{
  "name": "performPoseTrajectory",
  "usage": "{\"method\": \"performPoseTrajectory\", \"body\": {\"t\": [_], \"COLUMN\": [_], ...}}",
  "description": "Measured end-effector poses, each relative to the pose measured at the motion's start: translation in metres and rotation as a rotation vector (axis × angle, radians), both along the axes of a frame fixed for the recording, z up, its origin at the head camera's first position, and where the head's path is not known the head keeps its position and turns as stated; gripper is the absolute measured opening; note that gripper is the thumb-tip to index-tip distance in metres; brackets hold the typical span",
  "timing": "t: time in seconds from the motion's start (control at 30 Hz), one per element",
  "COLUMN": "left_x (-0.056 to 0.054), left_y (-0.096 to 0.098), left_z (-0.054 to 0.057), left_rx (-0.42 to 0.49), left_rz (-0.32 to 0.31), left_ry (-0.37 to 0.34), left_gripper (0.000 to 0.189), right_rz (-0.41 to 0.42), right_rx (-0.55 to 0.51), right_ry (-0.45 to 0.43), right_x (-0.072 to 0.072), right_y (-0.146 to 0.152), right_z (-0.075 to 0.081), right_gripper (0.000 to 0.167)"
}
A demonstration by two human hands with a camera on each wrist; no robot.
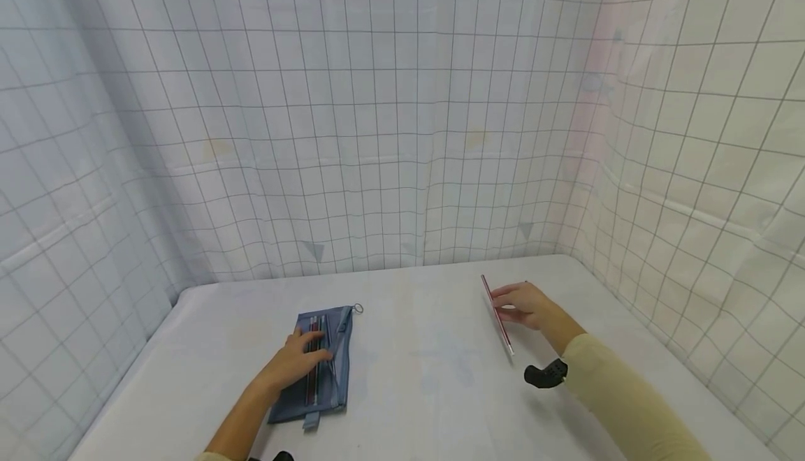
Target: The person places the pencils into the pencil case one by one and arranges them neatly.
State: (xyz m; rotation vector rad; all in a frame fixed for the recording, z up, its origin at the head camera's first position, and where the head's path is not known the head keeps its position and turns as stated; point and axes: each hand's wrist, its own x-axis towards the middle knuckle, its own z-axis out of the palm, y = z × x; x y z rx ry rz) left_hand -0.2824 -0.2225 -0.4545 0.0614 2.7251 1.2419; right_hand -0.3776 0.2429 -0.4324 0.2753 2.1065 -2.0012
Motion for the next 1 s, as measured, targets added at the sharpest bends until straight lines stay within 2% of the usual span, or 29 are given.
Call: {"method": "performPoseTrajectory", "body": {"t": [0.27, 0.5, 1.0], "left_x": [0.000, -0.001, -0.002], "left_y": [0.000, 0.001, 0.000], "left_z": [0.000, 0.000, -0.001], "left_rx": [0.008, 0.000, 0.014], "left_rz": [0.007, 0.003, 0.000], "left_ry": [-0.011, -0.005, -0.011], "left_gripper": [0.071, 0.072, 0.072], "right_rz": [0.011, 0.012, 0.055], "right_rx": [0.014, 0.011, 0.010], "right_ry": [0.006, 0.011, -0.007], "right_x": [0.001, -0.004, 0.001], "right_y": [-0.025, -0.034, -0.066], "right_z": [-0.002, -0.010, -0.006], "right_gripper": [0.036, 0.031, 0.029]}}
